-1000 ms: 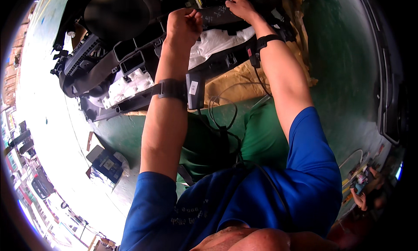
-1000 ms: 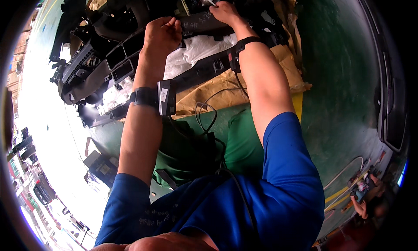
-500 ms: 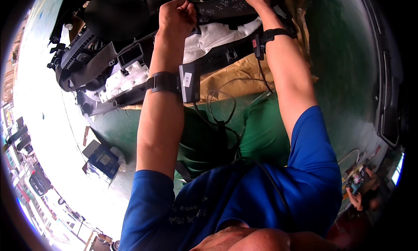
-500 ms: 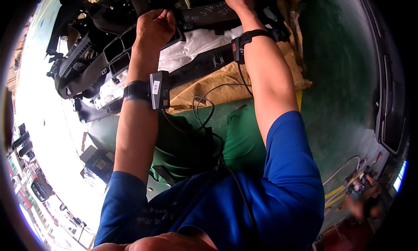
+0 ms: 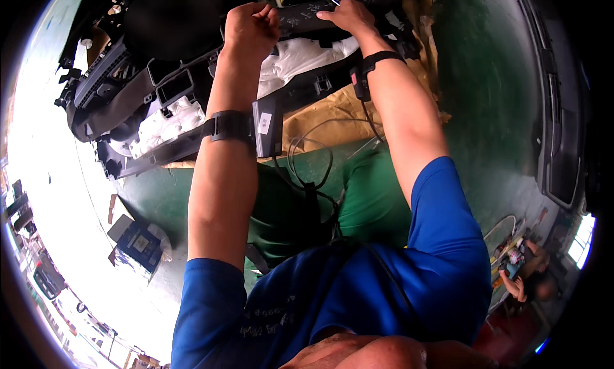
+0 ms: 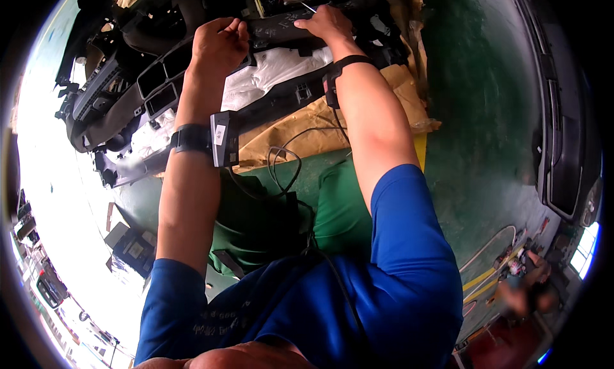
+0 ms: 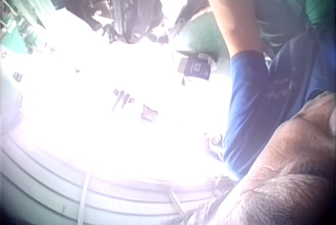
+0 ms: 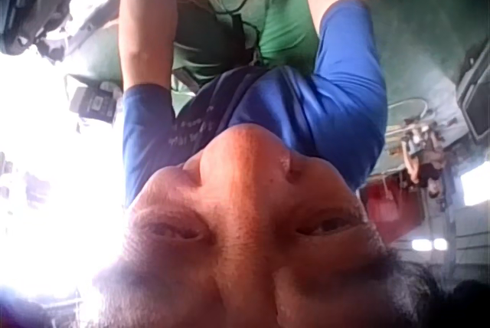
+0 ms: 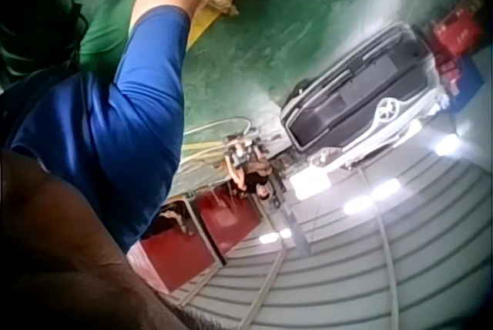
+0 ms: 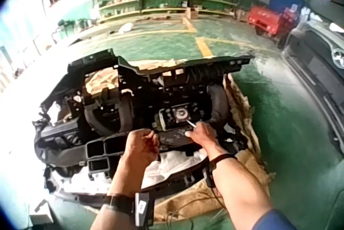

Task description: The person attaches components to a large black plastic car part by hand and using a screwdriver while kneeling on a workshop floor.

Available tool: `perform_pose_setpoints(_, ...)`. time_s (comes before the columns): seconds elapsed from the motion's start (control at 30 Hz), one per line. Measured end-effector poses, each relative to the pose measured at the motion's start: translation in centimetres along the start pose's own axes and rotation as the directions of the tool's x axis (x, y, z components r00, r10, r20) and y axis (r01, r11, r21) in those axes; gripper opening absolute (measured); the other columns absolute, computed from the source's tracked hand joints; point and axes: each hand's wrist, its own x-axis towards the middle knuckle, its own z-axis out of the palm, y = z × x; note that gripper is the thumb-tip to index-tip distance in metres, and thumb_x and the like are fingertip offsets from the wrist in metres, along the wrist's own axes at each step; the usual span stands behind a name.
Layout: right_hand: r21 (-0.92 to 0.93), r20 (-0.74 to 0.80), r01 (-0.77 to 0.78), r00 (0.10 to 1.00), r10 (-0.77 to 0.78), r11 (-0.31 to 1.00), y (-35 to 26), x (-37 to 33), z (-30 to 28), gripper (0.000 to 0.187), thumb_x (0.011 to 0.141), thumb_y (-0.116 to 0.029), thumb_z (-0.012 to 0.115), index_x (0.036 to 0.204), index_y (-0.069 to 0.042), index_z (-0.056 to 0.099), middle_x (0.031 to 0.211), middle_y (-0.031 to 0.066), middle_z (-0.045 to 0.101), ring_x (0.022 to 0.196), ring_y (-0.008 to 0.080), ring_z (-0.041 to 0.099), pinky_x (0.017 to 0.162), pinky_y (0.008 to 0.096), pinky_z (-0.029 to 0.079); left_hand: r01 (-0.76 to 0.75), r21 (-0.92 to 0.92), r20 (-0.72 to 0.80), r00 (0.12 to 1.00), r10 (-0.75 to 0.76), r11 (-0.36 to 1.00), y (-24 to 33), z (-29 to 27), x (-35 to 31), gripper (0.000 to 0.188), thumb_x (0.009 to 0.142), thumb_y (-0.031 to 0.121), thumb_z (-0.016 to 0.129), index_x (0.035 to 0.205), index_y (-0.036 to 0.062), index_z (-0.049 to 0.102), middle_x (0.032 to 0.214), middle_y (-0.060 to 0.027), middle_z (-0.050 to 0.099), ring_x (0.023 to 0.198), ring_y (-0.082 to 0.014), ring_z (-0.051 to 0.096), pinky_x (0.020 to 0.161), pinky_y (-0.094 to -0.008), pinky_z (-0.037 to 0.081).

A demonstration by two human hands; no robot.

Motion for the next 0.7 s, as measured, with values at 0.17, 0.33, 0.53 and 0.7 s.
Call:
perform_pose_setpoints(0.17, 0.184, -0.334, -0.222, 0.902, 0.273, 0.958, 5.4, 1.4, 0.4, 0.047, 0.079, -0.044, 0.07, 0.098, -0.001, 0.073, 0.101, 0.0204, 0.072, 0.097, 0.037, 0.069, 0.084, 0.0455, 0.055, -0.02, 0.022, -0.124, 0.992, 0.023, 1.0, -0.6, 2.1, -1.3, 0.012, 0.087, 0.013, 0.058, 0.085, 0.0008, 0.058, 0.077, -0.0083, 0.061, 0.066, -0.0181, 0.061, 0.059, -0.028, 0.046)
perform_pose_setpoints(0.33, 0.171, -0.007, 0.082, 0.997, -0.082, 0.982, 6.6, 1.3, 0.6, 0.064, 0.075, -0.058, 0.072, 0.095, 0.003, 0.072, 0.098, 0.025, 0.07, 0.097, 0.0395, 0.068, 0.085, 0.0432, 0.053, -0.044, 0.028, -0.105, 0.993, 0.047, 0.999, -0.1, 1.0, -0.6, 0.013, 0.086, 0.013, 0.059, 0.08, 0.0014, 0.057, 0.068, -0.0072, 0.061, 0.057, -0.0165, 0.057, 0.053, -0.0261, 0.043)
perform_pose_setpoints(0.53, 0.108, -0.104, 0.088, 0.992, -0.076, 0.99, 8.8, 1.7, 1.7, 0.042, 0.094, -0.031, 0.044, 0.098, 0.003, 0.07, 0.111, 0.0288, 0.064, 0.11, 0.0445, 0.059, 0.097, 0.0469, 0.046, 0.013, 0.077, -0.028, 1.0, -0.01, 0.997, -2.1, 2.8, 0.4, 0.012, 0.087, 0.013, 0.059, 0.086, 0.0012, 0.059, 0.078, -0.0079, 0.064, 0.071, -0.0175, 0.064, 0.061, -0.0275, 0.046)
perform_pose_setpoints(0.7, 0.17, -0.204, 0.019, 0.979, 0.017, 0.985, 10.9, 0.0, 2.5, 0.042, 0.093, -0.033, 0.046, 0.099, 0.001, 0.069, 0.109, 0.0262, 0.066, 0.107, 0.0464, 0.058, 0.095, 0.0485, 0.045, 0.038, 0.094, 0.031, 0.999, -0.041, 0.995, -1.8, 1.8, 0.9, 0.011, 0.086, 0.013, 0.061, 0.086, 0.002, 0.059, 0.078, -0.0065, 0.063, 0.069, -0.0172, 0.062, 0.061, -0.0274, 0.043)
